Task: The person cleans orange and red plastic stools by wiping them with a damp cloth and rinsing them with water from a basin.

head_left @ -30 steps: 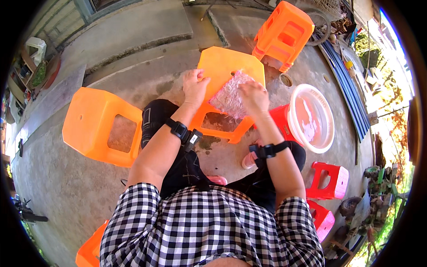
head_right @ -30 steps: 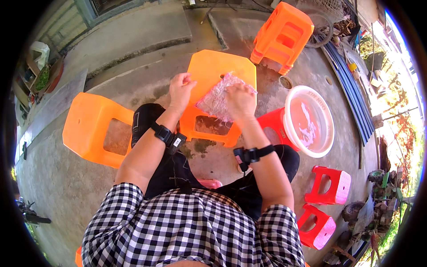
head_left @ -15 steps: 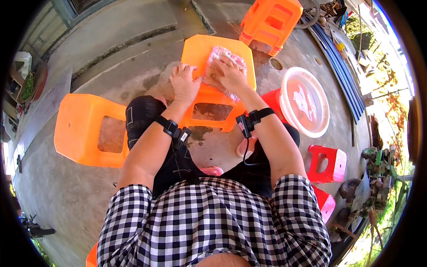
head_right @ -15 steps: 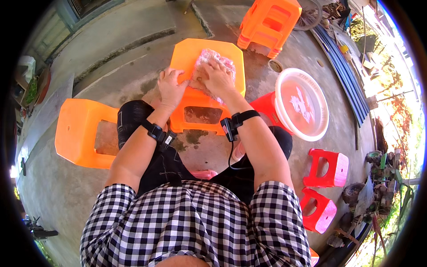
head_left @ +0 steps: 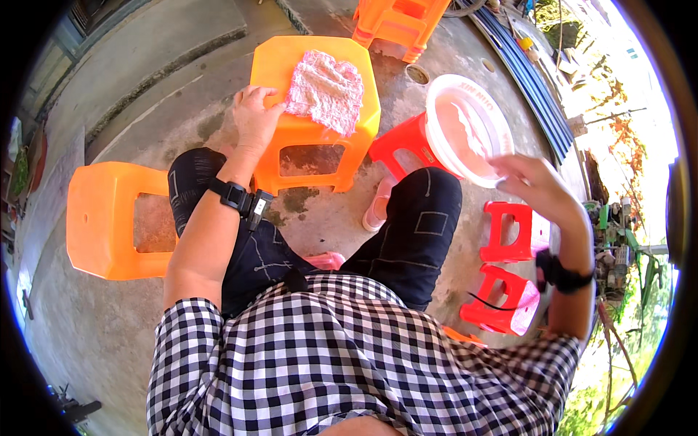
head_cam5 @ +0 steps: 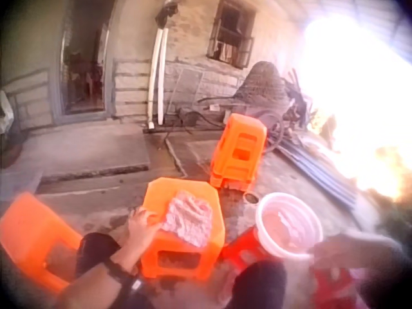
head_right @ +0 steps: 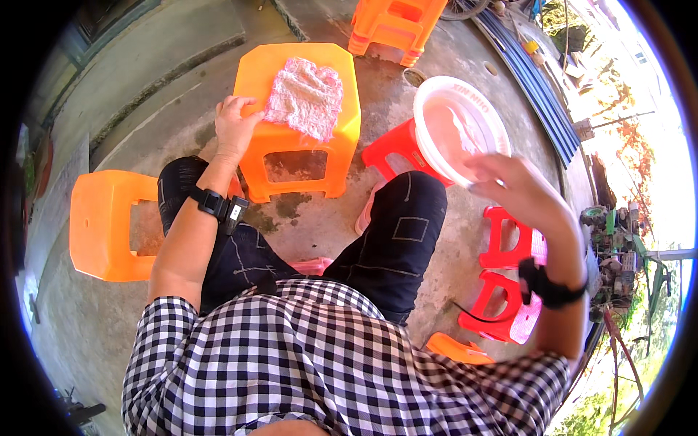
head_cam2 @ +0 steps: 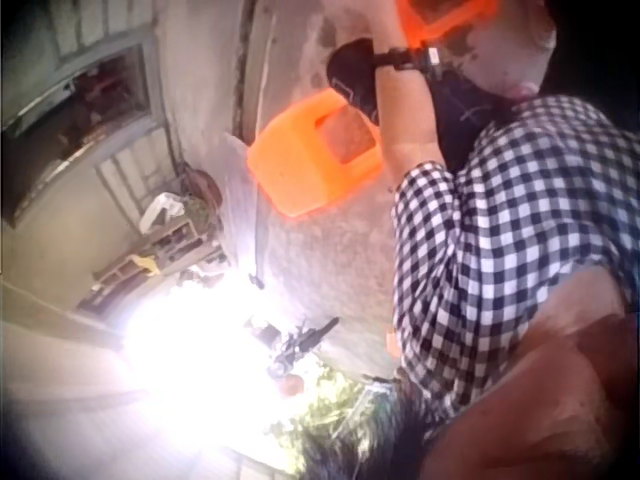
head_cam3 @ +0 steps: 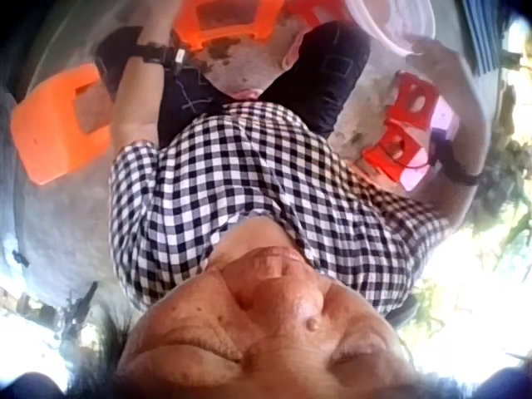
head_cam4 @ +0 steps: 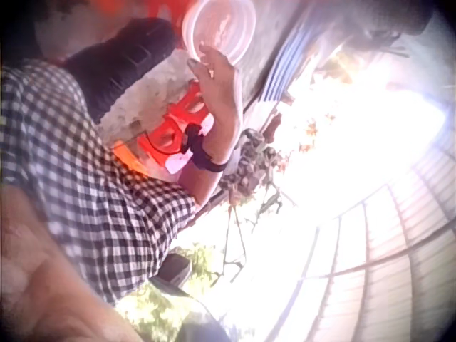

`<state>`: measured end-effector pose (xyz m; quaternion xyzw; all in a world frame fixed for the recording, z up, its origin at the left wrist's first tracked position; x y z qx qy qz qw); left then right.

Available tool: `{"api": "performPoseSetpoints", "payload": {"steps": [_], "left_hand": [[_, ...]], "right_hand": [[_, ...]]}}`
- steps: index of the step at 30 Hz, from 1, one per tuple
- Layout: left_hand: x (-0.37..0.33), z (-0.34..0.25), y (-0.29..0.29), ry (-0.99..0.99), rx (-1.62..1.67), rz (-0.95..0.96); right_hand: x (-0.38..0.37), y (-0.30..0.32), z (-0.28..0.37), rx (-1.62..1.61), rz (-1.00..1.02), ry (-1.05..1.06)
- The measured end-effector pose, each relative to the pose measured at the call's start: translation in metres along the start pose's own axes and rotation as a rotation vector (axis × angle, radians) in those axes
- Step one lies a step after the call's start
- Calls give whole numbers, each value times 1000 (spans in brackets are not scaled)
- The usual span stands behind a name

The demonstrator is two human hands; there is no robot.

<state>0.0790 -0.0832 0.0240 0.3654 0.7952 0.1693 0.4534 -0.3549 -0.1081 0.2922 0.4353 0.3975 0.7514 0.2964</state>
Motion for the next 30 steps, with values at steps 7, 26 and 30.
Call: {"api": "performPoseSetpoints", "payload": {"steps": [7, 26, 30], "left_hand": [[-4, 31, -5, 198, 160, -161], [-4, 49, -27, 783, 667, -209], [1, 59, -25, 810, 647, -223]], "right_hand": [[21, -25, 101, -535, 82, 565], [-279, -240, 157, 308, -743, 410], [-281, -226, 161, 186, -625, 361]]}}
Point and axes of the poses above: each hand's wrist, its own x-axis away from the middle knuckle, its own y-axis out of the back of the hand, z = x × y, the point moved 1 cm from there along -x, towards the middle knuckle, and after that the axes turned 10 degrees about -y, right-handed, at the moved point
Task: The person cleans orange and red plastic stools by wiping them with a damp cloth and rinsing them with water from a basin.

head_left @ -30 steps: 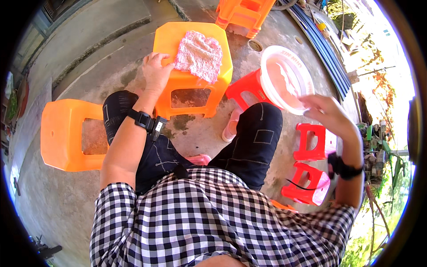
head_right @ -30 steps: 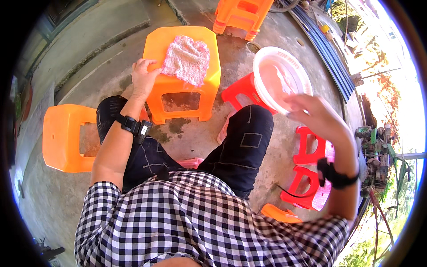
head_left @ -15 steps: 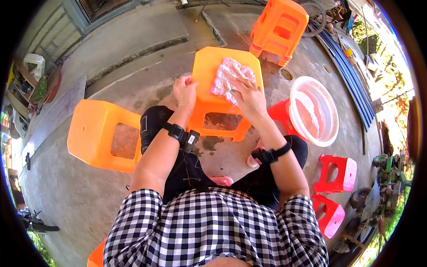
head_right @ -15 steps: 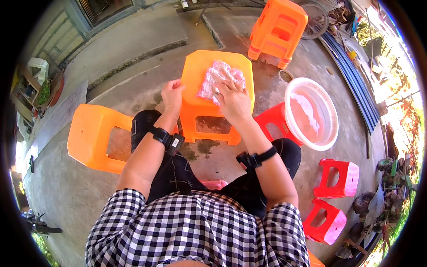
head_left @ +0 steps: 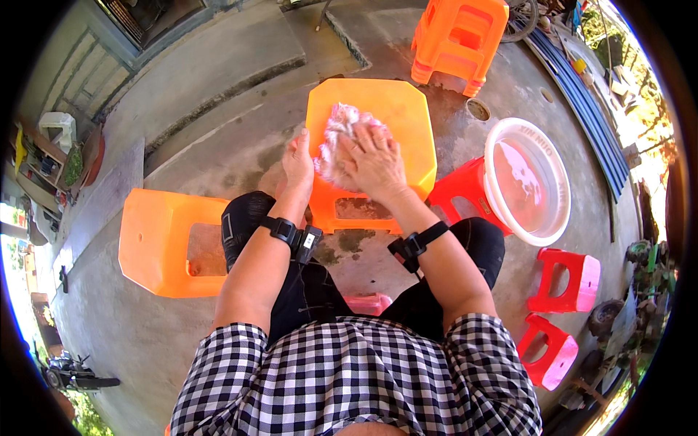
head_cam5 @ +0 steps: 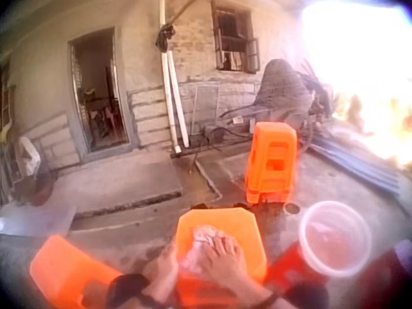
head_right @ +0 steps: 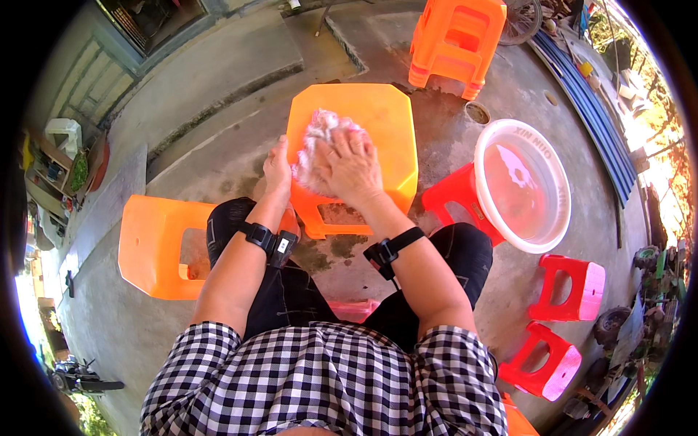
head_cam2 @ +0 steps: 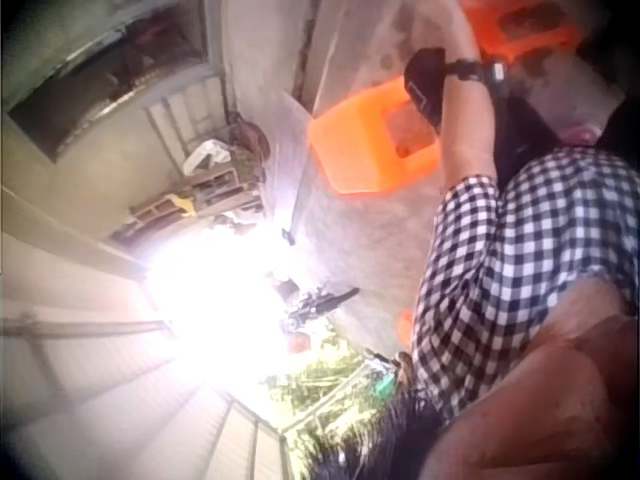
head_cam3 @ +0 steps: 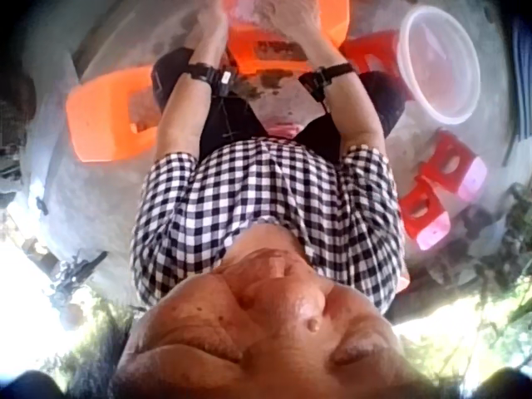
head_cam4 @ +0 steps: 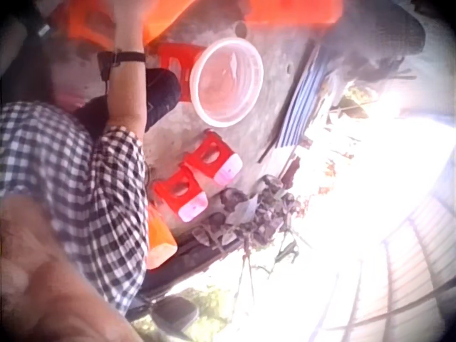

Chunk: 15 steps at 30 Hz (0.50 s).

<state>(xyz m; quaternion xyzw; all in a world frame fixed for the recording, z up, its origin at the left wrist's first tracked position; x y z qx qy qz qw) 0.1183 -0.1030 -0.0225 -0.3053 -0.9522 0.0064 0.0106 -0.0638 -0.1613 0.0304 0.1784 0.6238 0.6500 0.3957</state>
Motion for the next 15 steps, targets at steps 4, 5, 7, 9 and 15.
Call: {"api": "performPoseSetpoints", "payload": {"steps": [4, 5, 7, 9, 15], "left_hand": [[5, -1, -9, 70, 201, 33], [4, 0, -11, 124, 301, 55], [2, 0, -10, 138, 303, 87], [-2, 0, -6, 207, 346, 147], [1, -24, -7, 459, 362, 110]], "right_hand": [[-16, 8, -36, 64, 36, -320], [-17, 9, -50, 85, 27, -400], [-14, 11, -68, 88, 33, -511], [-4, 11, -75, 54, 63, -572], [30, 1, -9, 128, 18, -81]]}}
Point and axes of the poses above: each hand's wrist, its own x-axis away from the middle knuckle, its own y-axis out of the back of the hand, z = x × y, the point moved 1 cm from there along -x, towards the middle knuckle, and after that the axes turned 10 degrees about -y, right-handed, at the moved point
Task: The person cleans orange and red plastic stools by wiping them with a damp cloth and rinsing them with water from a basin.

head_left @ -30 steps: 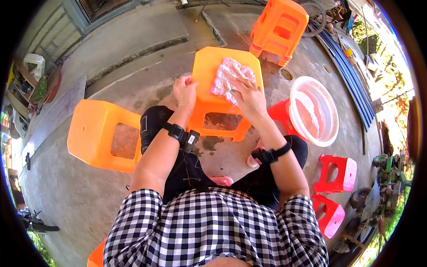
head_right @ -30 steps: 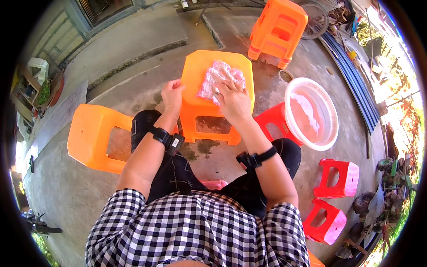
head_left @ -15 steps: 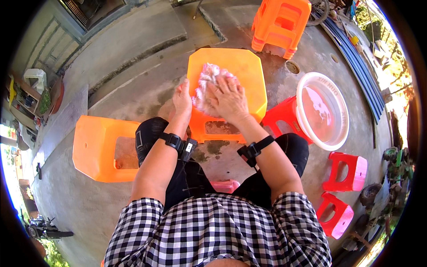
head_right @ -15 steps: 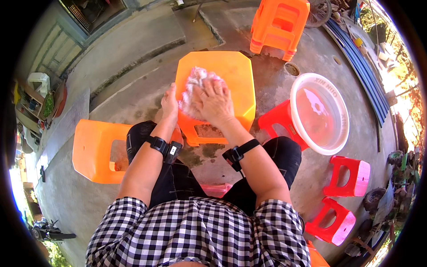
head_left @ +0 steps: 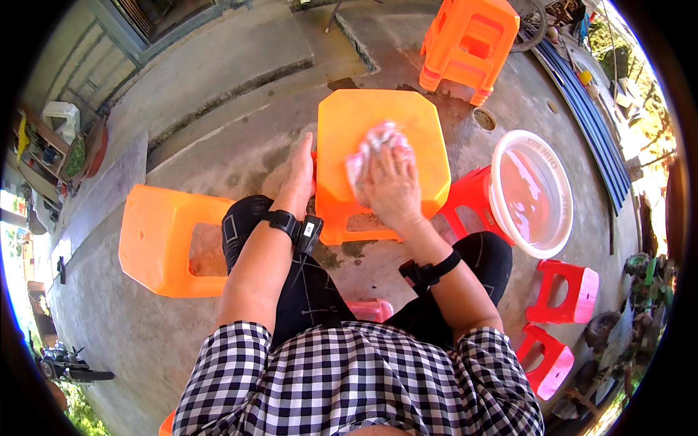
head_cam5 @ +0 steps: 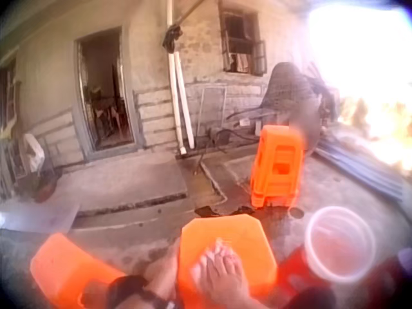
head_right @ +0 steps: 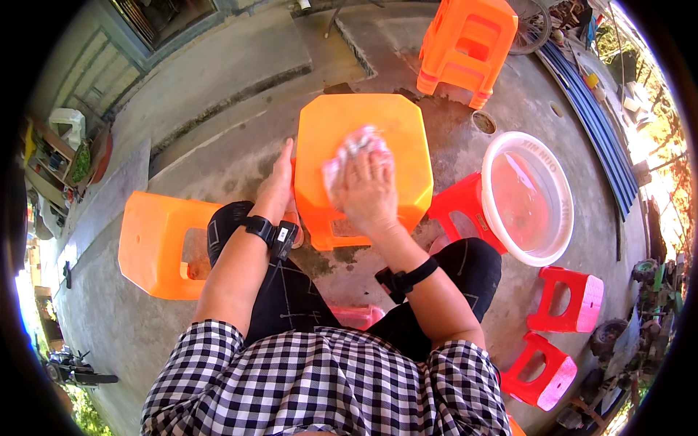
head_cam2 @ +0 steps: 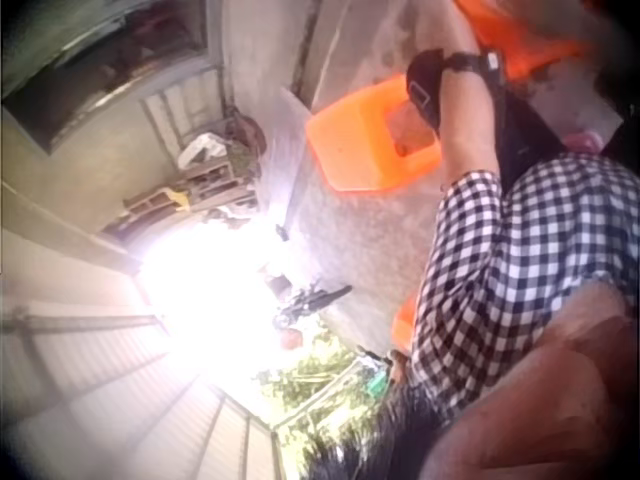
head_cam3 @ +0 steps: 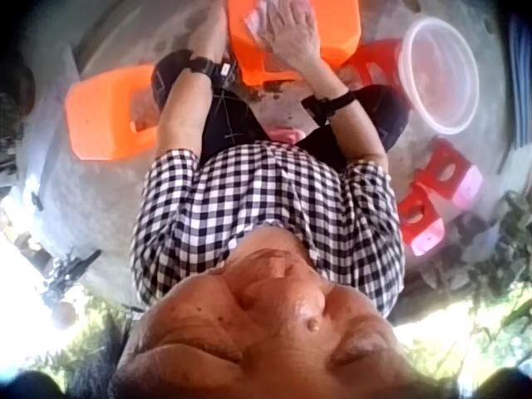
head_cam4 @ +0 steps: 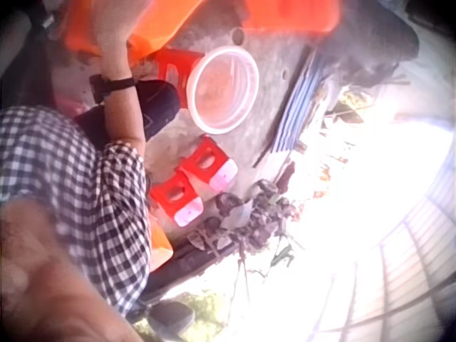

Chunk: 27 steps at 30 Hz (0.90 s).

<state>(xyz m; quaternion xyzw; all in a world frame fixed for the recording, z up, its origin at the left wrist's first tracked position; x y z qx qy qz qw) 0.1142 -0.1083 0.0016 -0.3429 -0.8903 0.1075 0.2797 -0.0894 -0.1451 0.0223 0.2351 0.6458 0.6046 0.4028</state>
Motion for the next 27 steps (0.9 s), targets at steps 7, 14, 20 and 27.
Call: {"api": "performPoseSetpoints", "payload": {"steps": [7, 14, 20, 27], "left_hand": [[-19, 39, 5, -137, 45, -41], [1, 23, -14, -139, -315, -18], [31, 4, -18, -63, -317, -74], [15, 22, 1, -48, -176, -85]], "right_hand": [[-20, 20, -31, -98, -43, -173], [6, 17, -33, -10, -107, -68], [6, 24, -17, -150, 35, 72], [-19, -7, -127, -555, 229, -555]]}}
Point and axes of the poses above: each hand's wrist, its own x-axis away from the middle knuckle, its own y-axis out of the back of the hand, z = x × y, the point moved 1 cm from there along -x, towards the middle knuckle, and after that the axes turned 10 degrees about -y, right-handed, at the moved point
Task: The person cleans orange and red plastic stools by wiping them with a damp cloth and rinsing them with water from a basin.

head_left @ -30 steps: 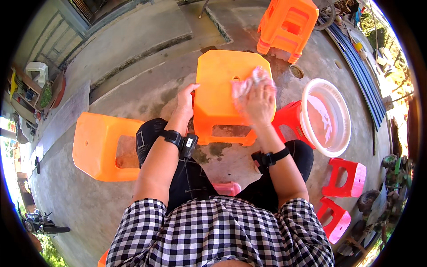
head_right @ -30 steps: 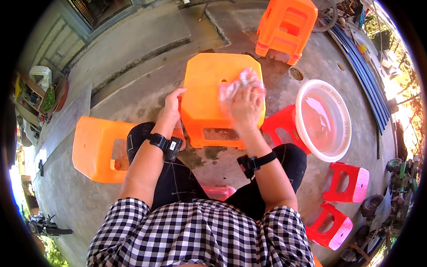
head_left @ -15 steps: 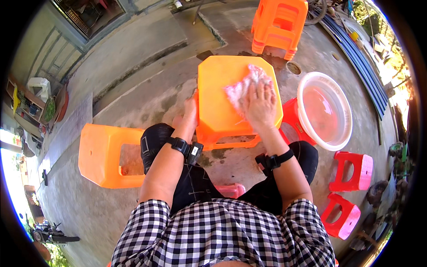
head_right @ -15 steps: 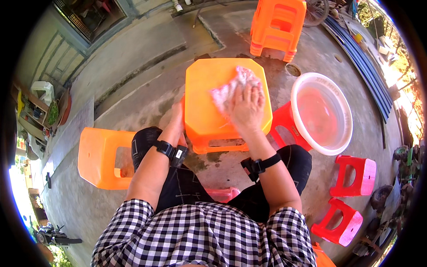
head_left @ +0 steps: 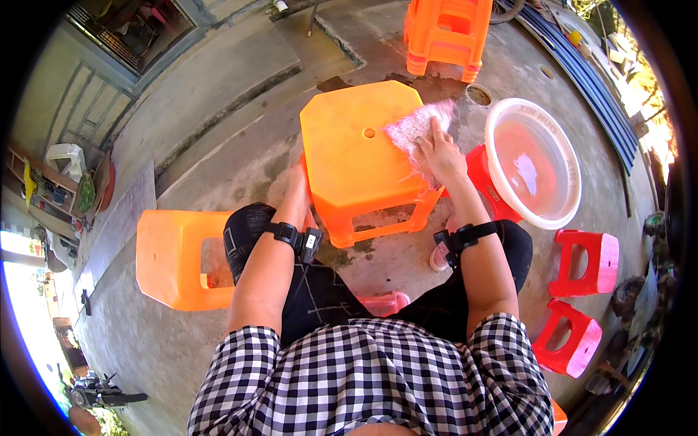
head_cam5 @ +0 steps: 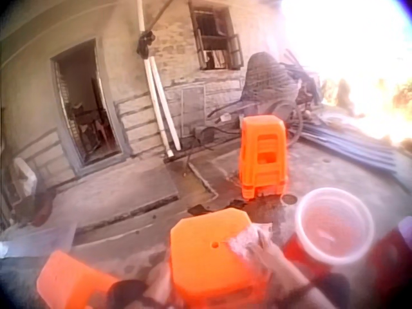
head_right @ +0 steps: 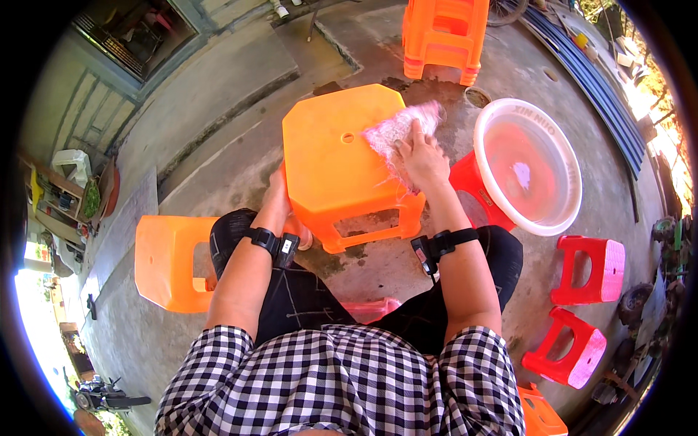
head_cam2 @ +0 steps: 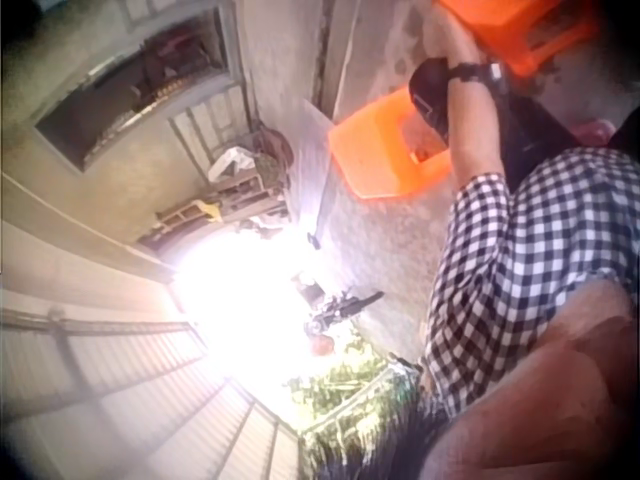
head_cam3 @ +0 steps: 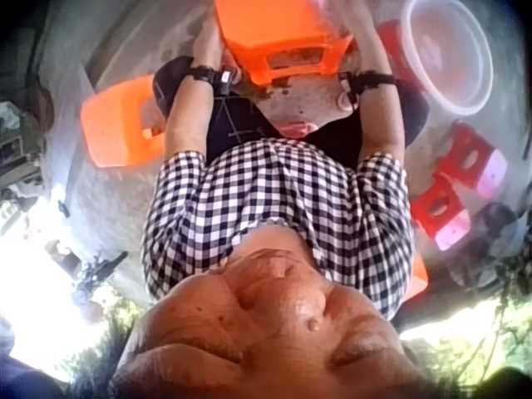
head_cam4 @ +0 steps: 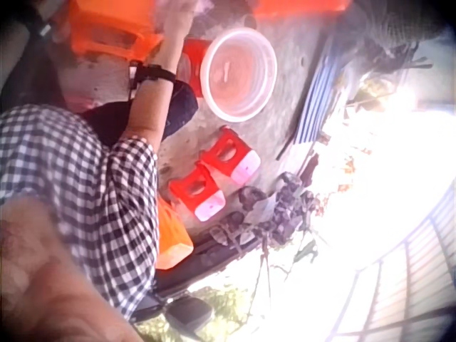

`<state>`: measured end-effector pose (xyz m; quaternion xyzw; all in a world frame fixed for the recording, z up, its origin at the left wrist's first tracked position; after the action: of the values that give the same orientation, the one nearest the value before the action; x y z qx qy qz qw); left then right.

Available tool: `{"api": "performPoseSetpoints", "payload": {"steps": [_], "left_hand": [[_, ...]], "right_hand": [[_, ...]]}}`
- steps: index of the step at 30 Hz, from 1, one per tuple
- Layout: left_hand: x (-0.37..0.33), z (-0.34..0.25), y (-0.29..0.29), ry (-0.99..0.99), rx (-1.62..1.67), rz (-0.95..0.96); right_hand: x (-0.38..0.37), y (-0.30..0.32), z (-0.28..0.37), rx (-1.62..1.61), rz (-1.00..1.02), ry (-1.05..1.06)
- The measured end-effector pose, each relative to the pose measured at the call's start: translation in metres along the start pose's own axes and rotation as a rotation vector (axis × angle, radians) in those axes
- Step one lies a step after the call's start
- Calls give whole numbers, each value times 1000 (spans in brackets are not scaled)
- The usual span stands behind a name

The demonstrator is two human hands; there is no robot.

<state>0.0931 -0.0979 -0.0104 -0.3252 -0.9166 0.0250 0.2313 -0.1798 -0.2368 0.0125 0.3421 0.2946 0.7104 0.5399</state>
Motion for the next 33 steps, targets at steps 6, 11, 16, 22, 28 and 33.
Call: {"api": "performPoseSetpoints", "payload": {"steps": [6, 11, 16, 22, 28, 33], "left_hand": [[-81, 36, 72, -246, -439, 22], [26, -12, 24, -300, -277, -58], [50, -23, 34, -345, -144, 126], [68, -6, 20, -852, -816, 160], [61, 4, 18, -849, -856, 138], [58, 5, 23, -883, -830, 118]], "right_hand": [[-15, -29, -12, -1281, 462, -114], [7, -14, -36, -1283, 414, -133], [99, -22, -31, -200, 119, -180], [193, -10, -10, 503, -348, 166], [124, -3, 8, 588, -264, 269], [99, -27, 70, 681, -49, 324]]}}
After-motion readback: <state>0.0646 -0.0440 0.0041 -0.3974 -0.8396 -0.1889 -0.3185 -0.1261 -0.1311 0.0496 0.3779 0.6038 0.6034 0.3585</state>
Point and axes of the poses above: each hand's wrist, its own x-axis away from the middle knuckle, its own y-axis out of the back of the hand, z = x × y, the point moved 1 cm from there along -x, towards the middle knuckle, and after that the axes turned 10 degrees about -y, right-handed, at the moved point
